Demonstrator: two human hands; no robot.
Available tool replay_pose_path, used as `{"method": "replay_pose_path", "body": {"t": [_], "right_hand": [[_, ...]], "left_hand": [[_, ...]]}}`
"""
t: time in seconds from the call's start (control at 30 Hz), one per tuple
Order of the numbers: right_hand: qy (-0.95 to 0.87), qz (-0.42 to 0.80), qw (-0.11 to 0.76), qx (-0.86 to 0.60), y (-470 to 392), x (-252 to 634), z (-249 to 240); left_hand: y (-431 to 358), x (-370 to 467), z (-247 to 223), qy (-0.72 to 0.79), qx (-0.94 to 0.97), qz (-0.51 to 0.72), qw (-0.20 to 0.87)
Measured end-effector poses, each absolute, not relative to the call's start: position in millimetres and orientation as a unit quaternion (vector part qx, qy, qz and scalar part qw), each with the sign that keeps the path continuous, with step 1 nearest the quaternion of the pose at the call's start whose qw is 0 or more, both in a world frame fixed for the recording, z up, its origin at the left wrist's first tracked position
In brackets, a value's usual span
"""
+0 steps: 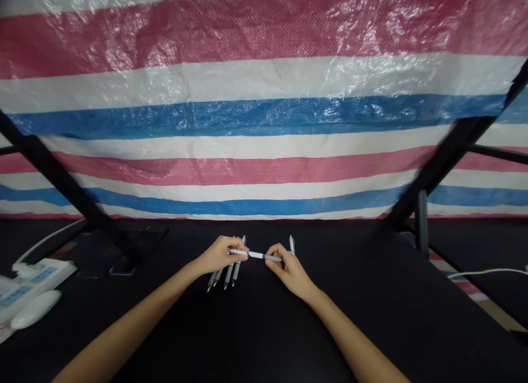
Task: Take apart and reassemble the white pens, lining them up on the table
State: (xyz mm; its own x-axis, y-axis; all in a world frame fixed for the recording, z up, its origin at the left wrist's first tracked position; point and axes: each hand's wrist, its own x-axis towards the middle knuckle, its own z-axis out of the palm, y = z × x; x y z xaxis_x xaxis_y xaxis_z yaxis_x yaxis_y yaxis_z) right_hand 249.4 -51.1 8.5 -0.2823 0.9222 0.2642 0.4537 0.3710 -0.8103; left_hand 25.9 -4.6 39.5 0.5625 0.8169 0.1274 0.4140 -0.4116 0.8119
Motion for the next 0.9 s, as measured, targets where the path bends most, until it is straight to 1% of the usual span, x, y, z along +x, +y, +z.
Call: {"method": "replay_pose_path", "body": {"t": [0.23, 0.37, 0.5, 0.77, 0.9], "right_hand": [[-0.735, 0.296, 0.363, -0.491, -51.9, 246.5, 12.9], [-0.719, 0.336, 0.377, -0.477, -53.7, 245.3, 12.1], [-0.712, 0.370, 0.373, -0.465, -53.9, 246.4, 11.2], [-0.737, 0.305, 0.350, -0.491, -50.9, 246.4, 12.8], [-0.731, 0.301, 0.365, -0.491, -49.9, 253.5, 16.4]], "left_hand": [[-9.9, 27.8, 42.9, 0.378, 0.812, 0.243, 0.373], [-8.3, 27.5, 40.2, 0.380, 0.808, 0.246, 0.378], [-6.3, 26.9, 38.8, 0.382, 0.803, 0.249, 0.384], [-11.2, 29.8, 44.1, 0.379, 0.819, 0.237, 0.360], [-7.0, 26.0, 44.0, 0.385, 0.804, 0.248, 0.380]]}}
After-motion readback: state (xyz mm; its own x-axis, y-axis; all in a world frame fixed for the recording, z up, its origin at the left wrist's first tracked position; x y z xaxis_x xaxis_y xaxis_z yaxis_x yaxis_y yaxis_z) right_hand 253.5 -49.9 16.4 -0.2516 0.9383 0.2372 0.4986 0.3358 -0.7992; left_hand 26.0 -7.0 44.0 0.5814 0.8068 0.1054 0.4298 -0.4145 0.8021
